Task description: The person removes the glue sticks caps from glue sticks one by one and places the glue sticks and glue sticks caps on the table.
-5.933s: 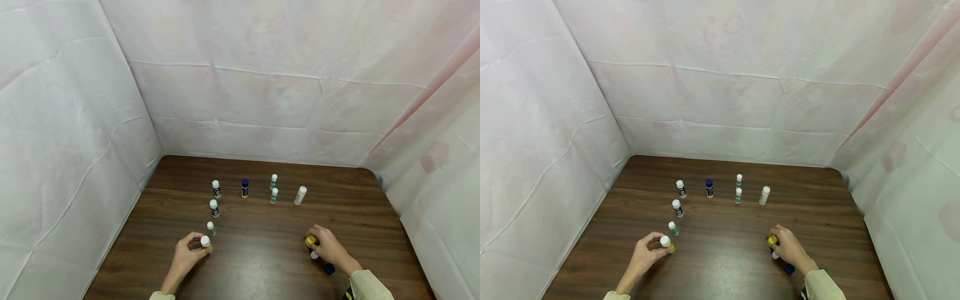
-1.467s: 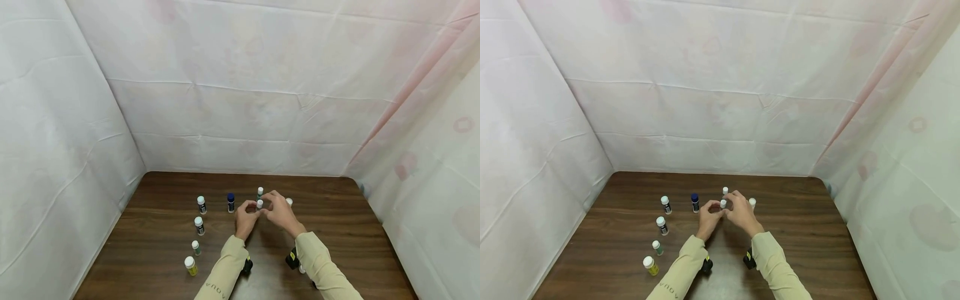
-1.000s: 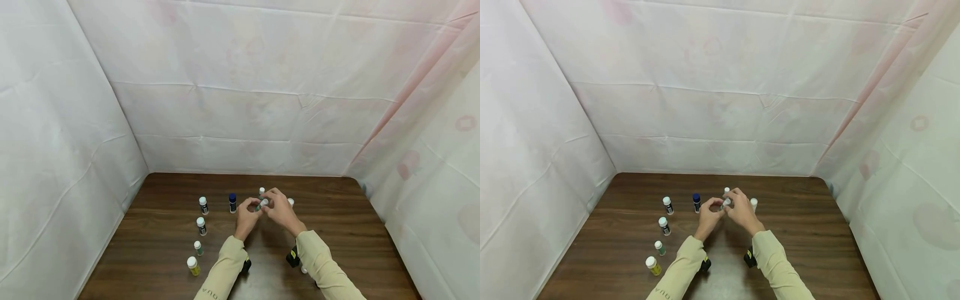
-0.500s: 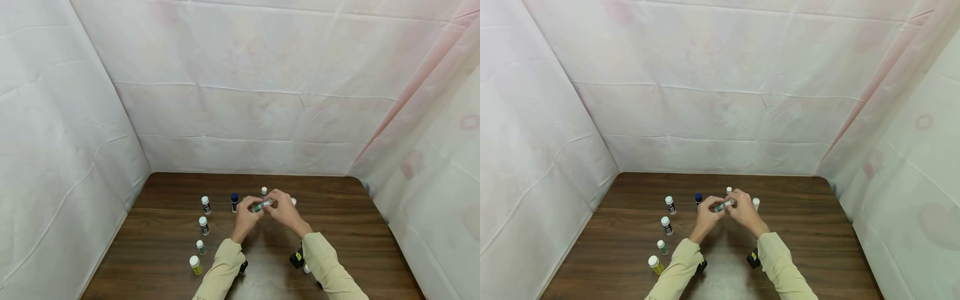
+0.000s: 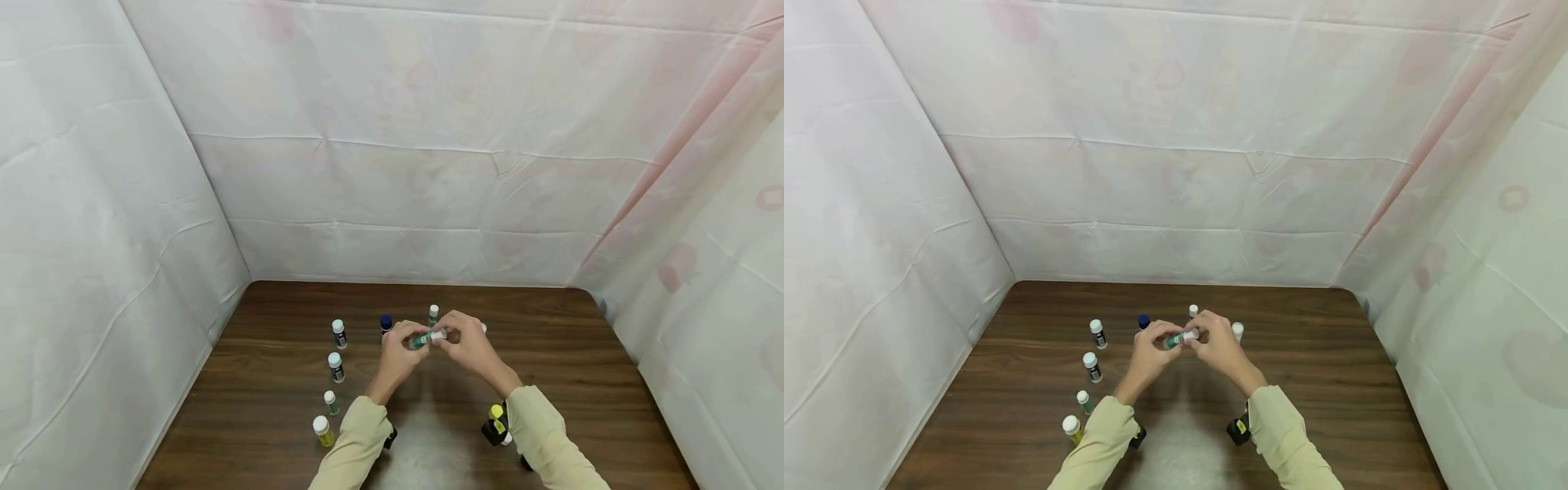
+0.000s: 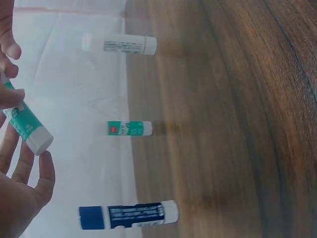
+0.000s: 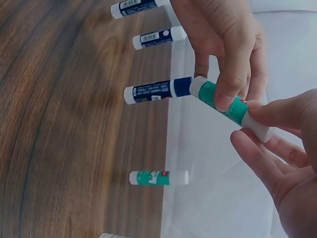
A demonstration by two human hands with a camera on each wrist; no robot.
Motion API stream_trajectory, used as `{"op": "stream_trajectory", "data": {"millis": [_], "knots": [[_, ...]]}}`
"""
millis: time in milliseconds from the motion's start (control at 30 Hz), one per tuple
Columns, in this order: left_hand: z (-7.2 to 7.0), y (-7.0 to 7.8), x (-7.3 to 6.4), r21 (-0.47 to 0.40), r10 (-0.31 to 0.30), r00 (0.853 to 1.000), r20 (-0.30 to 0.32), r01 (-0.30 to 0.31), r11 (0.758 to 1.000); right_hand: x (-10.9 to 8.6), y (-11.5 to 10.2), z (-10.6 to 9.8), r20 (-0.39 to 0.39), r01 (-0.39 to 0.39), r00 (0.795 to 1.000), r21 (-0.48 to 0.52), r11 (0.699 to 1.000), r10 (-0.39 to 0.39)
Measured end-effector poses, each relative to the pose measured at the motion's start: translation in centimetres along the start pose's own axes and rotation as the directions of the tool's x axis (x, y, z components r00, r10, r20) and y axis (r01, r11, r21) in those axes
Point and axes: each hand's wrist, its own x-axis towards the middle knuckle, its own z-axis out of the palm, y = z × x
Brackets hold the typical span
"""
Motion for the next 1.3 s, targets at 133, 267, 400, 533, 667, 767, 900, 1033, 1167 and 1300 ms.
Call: {"op": "stream_trajectory", "data": {"millis": [133, 267, 400, 533, 667, 767, 900, 1033, 1167, 1300], "knots": [[-0.7, 0.8, 0.1, 0.006, 0.024, 1.000, 0.019, -0.024, 1.000, -0.2, -0.6, -0.2, 0.005, 0.018, 1.000, 0.014, 1.000, -0.018], [-1.3, 1.5, 0.1, 0.010, 0.031, 0.999, 0.038, -0.031, 0.999, -0.3, -1.1, -0.4, 0.012, 0.030, 0.999, 0.017, 0.999, -0.030], [-1.8, 2.0, 0.1, 0.016, 0.044, 0.998, 0.055, -0.045, 0.999, -0.4, -1.5, -0.6, 0.012, 0.049, 0.999, 0.013, 0.999, -0.049], [-2.1, 2.4, 0.1, 0.023, 0.044, 0.996, 0.080, -0.046, 0.999, -0.5, -1.7, -0.7, 0.024, 0.044, 0.999, 0.020, 0.999, -0.045], [-2.5, 2.7, -0.1, 0.047, 0.034, 0.994, 0.106, -0.039, 0.998, -0.8, -2.0, -0.9, 0.048, 0.033, 0.998, 0.029, 0.999, -0.034], [-2.7, 3.0, -0.3, 0.067, 0.035, 0.993, 0.112, -0.043, 0.997, -1.0, -2.2, -1.2, 0.041, 0.033, 0.999, 0.038, 0.999, -0.034], [-3.1, 3.5, -0.4, 0.077, 0.054, 0.992, 0.113, -0.063, 0.995, -1.3, -2.8, -1.7, 0.020, 0.047, 0.999, 0.040, 0.998, -0.048], [-3.6, 4.0, -0.4, 0.069, 0.038, 0.994, 0.106, -0.045, 0.997, -1.7, -3.1, -2.2, 0.004, 0.061, 0.998, 0.023, 0.998, -0.061], [-4.0, 3.9, -0.8, 0.041, -0.026, 0.995, 0.094, 0.023, 0.999, -2.1, -3.1, -2.8, -0.011, 0.048, 0.999, 0.017, 0.999, -0.047], [-4.1, 3.6, -1.2, 0.019, -0.088, 0.993, 0.081, 0.086, 0.996, -2.5, -2.0, -3.1, -0.007, 0.028, 1.000, 0.008, 1.000, -0.028]]}}
